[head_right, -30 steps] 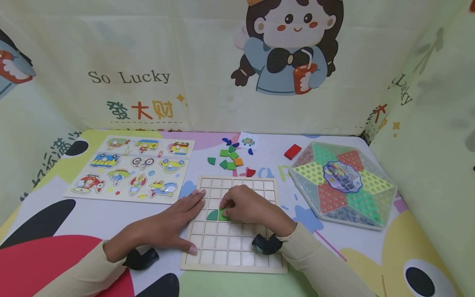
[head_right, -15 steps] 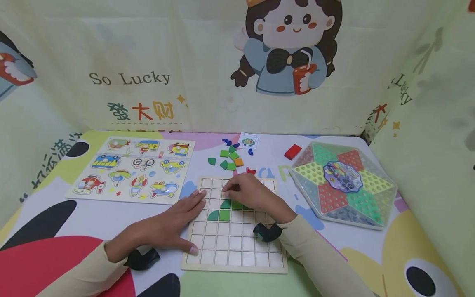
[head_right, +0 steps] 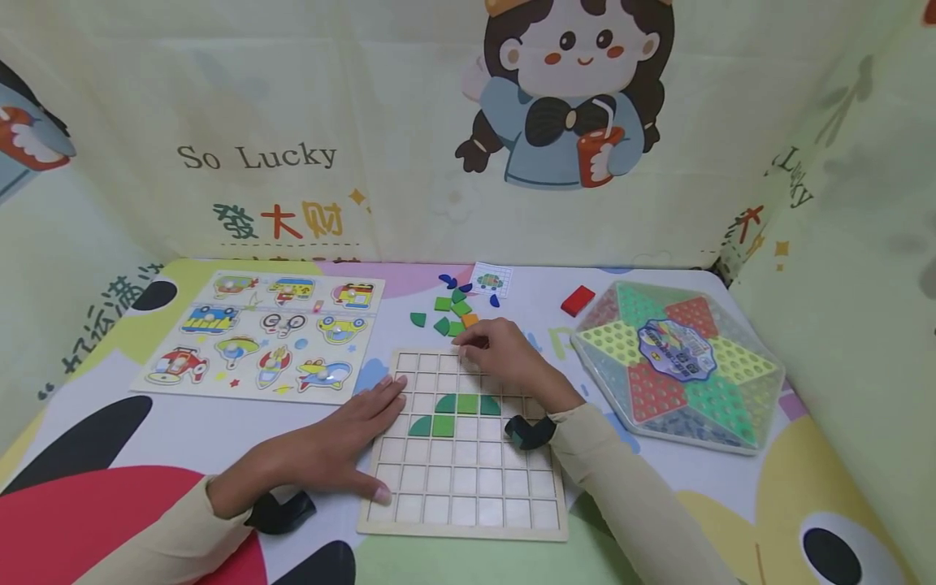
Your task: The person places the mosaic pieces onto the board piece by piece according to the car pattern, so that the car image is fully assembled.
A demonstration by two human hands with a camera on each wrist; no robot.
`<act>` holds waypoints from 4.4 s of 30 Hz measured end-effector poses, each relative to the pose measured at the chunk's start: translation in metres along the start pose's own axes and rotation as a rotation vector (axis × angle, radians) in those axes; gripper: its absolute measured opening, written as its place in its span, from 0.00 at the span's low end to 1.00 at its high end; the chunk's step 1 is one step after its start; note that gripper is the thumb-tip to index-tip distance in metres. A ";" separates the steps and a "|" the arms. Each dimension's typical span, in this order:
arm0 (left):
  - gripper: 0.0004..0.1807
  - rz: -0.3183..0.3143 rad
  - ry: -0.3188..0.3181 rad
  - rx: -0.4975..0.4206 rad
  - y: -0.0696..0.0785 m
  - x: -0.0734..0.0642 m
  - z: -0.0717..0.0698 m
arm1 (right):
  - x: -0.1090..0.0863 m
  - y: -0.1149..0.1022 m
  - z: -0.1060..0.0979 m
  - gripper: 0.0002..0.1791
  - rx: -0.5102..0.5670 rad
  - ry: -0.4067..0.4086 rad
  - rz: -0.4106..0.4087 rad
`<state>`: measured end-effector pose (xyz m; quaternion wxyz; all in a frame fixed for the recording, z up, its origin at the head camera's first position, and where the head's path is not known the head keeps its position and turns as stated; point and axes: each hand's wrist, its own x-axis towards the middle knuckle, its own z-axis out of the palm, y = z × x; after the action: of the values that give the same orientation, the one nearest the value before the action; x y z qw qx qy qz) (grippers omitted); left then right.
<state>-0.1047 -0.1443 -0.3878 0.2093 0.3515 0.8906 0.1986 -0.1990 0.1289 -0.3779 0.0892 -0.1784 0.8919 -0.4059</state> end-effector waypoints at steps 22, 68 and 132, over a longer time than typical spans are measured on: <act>0.64 -0.007 0.004 0.003 0.000 0.000 0.000 | 0.032 0.021 -0.015 0.11 0.032 0.127 0.102; 0.63 -0.013 0.001 -0.032 0.003 0.000 0.000 | 0.037 0.019 -0.019 0.11 -0.006 0.031 0.110; 0.64 -0.021 0.002 -0.010 0.003 -0.001 -0.001 | -0.068 -0.012 0.002 0.10 0.001 -0.210 -0.108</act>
<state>-0.1026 -0.1431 -0.3850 0.2123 0.3410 0.8934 0.2014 -0.1329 0.1469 -0.3685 0.1604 -0.2677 0.8665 -0.3896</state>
